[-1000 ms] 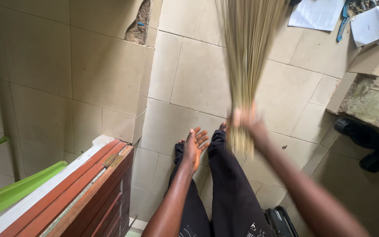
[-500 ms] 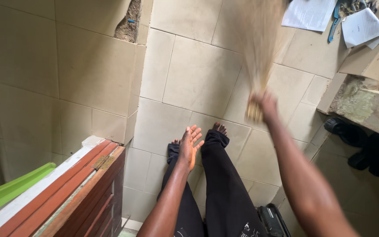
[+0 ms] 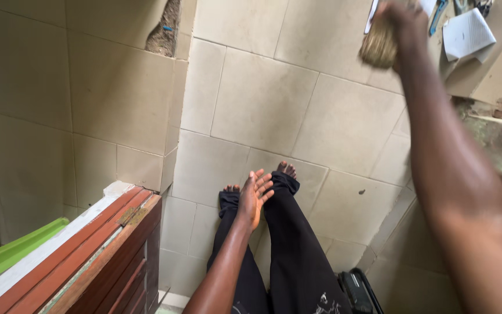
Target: The person sweeps a tiled entryway with a handheld broom, moves several pairs of shoes by hand to organize them, and folds a black cloth on the floor.
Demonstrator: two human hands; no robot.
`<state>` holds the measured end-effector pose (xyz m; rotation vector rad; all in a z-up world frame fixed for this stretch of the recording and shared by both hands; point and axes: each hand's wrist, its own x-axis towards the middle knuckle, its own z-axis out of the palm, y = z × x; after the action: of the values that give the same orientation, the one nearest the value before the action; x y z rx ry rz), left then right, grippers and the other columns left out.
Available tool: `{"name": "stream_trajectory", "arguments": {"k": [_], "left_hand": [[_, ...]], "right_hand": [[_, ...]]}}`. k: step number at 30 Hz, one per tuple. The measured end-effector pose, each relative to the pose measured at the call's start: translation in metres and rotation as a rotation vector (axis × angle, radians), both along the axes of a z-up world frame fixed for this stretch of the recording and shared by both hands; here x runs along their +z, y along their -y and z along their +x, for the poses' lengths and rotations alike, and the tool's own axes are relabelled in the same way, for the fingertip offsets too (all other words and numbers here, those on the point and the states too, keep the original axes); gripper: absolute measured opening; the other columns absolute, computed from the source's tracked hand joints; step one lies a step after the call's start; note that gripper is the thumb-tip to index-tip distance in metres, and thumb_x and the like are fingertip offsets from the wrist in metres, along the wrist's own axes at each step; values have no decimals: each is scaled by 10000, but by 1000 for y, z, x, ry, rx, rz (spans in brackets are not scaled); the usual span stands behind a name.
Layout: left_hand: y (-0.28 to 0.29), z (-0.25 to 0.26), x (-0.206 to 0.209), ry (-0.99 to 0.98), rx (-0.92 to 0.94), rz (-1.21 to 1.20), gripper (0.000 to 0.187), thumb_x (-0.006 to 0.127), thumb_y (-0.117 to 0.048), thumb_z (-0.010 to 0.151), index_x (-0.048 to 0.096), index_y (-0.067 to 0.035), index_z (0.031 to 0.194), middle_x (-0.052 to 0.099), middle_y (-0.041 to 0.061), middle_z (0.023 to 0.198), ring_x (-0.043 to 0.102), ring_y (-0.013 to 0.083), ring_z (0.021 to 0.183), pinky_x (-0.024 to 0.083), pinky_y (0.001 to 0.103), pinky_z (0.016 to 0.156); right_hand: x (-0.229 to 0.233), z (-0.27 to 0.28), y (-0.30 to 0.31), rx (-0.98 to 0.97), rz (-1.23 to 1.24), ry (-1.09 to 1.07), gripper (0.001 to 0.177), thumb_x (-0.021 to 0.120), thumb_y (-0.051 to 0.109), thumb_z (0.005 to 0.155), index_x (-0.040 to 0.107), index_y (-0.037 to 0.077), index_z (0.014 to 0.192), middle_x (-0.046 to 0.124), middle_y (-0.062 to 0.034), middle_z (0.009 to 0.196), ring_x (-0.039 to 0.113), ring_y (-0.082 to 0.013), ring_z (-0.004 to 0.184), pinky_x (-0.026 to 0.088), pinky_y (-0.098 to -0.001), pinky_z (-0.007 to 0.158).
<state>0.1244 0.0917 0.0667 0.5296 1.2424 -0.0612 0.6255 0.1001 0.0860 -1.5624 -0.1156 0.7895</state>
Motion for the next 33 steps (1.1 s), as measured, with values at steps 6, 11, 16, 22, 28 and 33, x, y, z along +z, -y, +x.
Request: {"name": "stream_trajectory", "arguments": {"k": [6, 11, 16, 22, 28, 33], "left_hand": [[-2, 22, 1, 4, -34, -10, 716, 387, -592, 1008, 432, -77, 1503, 593, 149, 1411, 578, 252, 1282, 497, 445, 1073], [-8, 38, -7, 82, -36, 8, 683, 396, -569, 1019, 460, -68, 1479, 609, 139, 1384, 590, 243, 1243, 510, 428, 1027], [-14, 54, -17, 103, -98, 22, 668, 411, -560, 1022, 478, -66, 1467, 619, 140, 1376, 593, 236, 1244, 513, 426, 1016], [-30, 84, -22, 128, -267, 29, 674, 423, -551, 1023, 462, -69, 1494, 562, 148, 1450, 487, 258, 1377, 431, 442, 1108], [-59, 119, -33, 168, -409, 64, 706, 418, -559, 1022, 423, -61, 1523, 485, 173, 1538, 396, 290, 1480, 362, 473, 1177], [-91, 135, -35, 192, -445, 52, 718, 429, -550, 1013, 397, -55, 1531, 483, 183, 1531, 430, 314, 1452, 397, 494, 1159]], "right_hand": [[7, -192, 142, -48, -239, 131, 546, 663, 301, 1022, 530, 6, 1462, 638, -92, 1023, 599, -160, 885, 517, -307, 742], [93, -408, 184, -392, -239, -249, 675, 701, 84, 900, 375, -74, 1470, 655, -134, 995, 695, -205, 798, 602, -354, 679], [102, -501, 192, -415, -349, -465, 628, 761, 110, 820, 464, 29, 1368, 674, -121, 978, 687, -204, 854, 589, -320, 739], [-29, -389, 156, 46, -337, -545, 346, 720, 193, 879, 592, -10, 1128, 748, -78, 913, 721, -160, 794, 598, -328, 696], [-98, -210, 91, 220, -995, -101, 901, 823, 347, 686, 419, 188, 1476, 731, -151, 1119, 719, -332, 1028, 556, -498, 904], [-37, -74, 60, -47, -767, 236, 664, 792, 325, 825, 578, 173, 1435, 752, -102, 1110, 738, -253, 997, 587, -412, 886]]}}
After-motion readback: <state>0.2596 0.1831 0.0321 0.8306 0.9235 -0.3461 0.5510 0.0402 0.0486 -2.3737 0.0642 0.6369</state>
